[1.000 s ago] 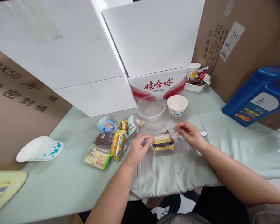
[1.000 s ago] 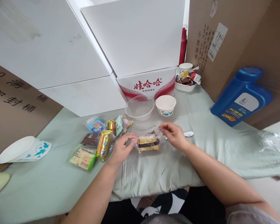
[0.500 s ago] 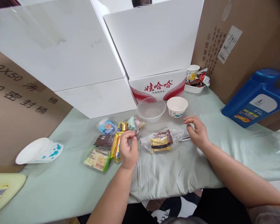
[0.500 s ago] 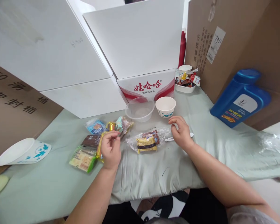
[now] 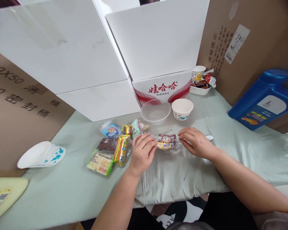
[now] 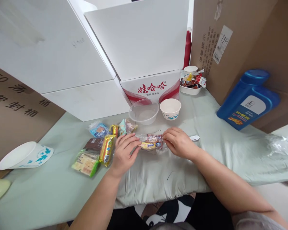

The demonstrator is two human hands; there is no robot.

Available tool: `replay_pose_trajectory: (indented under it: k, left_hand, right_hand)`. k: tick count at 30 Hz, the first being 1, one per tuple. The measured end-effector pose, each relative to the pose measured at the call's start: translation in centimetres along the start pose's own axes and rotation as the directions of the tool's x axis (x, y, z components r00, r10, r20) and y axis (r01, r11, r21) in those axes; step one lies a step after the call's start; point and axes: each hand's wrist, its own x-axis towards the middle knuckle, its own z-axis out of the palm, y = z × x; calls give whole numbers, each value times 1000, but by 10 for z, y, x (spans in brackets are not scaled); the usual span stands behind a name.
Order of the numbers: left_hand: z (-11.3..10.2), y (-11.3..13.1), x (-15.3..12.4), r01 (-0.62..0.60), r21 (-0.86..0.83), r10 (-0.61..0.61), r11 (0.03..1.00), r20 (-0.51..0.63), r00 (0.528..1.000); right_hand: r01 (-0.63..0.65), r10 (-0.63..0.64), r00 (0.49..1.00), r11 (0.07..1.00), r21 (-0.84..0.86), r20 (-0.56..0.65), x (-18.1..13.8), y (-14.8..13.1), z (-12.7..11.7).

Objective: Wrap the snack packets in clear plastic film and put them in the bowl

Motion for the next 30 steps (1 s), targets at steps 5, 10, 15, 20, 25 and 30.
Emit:
replay_pose_trajectory:
  k: [5,10,15,20,25,30]
  left_hand:
    - [-14,14,5,-124,-87,133,988,110,985]
    - [-22,19,5,-60,-268,177,962,439,881]
    - [-18,14,1,47,3,-43,999,465,884]
    - [-10,5,-3,184,240,-263,953,362,894]
    - [-4,-2,-4,229,159,-262,960,234,936]
    - [-3,-6,-5,241,121,-269,963,428,863]
  right_hand:
    - [-92,68,966,992,85,248,-1,-12,-8]
    - [-98,91,819,995,-17,567,2,-18,-14]
    - [-117,251,804,956,-270,539,8,-27,-2]
    - [-40,152,904,960,-276,399,11,-23,14]
    - [21,6,962,995,-95,272,20,-31,21]
    - [153,-109,869,987,-53,483,38,-46,45]
